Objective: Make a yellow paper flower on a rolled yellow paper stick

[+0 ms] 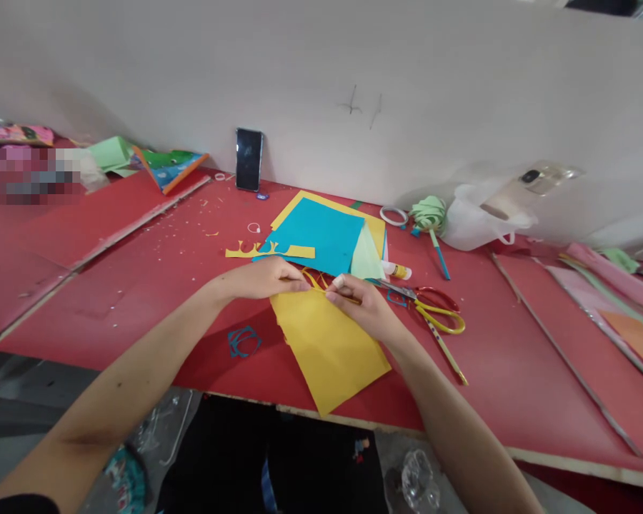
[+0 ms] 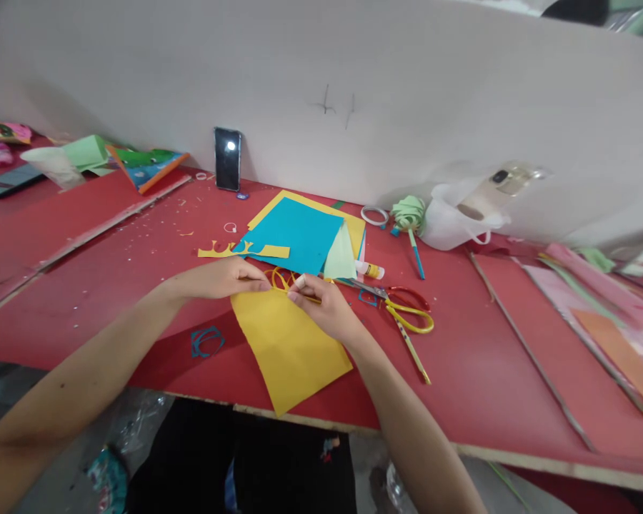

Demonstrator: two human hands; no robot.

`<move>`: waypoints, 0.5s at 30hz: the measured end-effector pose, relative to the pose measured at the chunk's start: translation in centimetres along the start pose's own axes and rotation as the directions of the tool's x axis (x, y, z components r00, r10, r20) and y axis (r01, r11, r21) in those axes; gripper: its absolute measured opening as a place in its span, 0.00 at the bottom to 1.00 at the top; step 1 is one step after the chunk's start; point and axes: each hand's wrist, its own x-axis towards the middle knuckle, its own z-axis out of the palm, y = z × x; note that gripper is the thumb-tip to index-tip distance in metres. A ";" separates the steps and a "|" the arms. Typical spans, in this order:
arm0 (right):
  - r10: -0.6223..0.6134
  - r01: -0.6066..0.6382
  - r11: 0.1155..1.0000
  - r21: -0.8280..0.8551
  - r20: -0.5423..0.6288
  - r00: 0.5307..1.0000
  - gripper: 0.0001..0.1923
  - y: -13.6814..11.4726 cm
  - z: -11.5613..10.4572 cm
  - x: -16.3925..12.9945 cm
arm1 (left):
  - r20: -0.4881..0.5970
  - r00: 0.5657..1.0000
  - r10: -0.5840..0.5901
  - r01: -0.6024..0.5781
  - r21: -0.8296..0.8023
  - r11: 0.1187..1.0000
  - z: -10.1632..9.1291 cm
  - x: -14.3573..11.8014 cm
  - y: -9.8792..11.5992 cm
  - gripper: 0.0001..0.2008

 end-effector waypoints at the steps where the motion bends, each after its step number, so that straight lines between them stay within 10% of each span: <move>1: 0.002 -0.002 1.000 -0.007 -0.006 1.000 0.12 0.0 -0.1 0.1 | 0.008 1.000 -0.008 0.008 0.003 1.000 -0.3 -0.1 -0.2 0.21; 10: 0.000 -0.001 0.999 -0.037 -0.006 1.000 0.12 -0.1 -0.5 0.1 | 0.229 0.968 -0.105 0.164 -0.255 0.953 -3.0 -1.5 -1.9 0.19; 15: 0.020 -0.021 0.999 -0.043 -0.026 0.999 0.13 0.1 -0.4 0.1 | -0.139 0.987 -0.085 0.061 -0.167 0.984 -3.5 -1.5 -1.9 0.20</move>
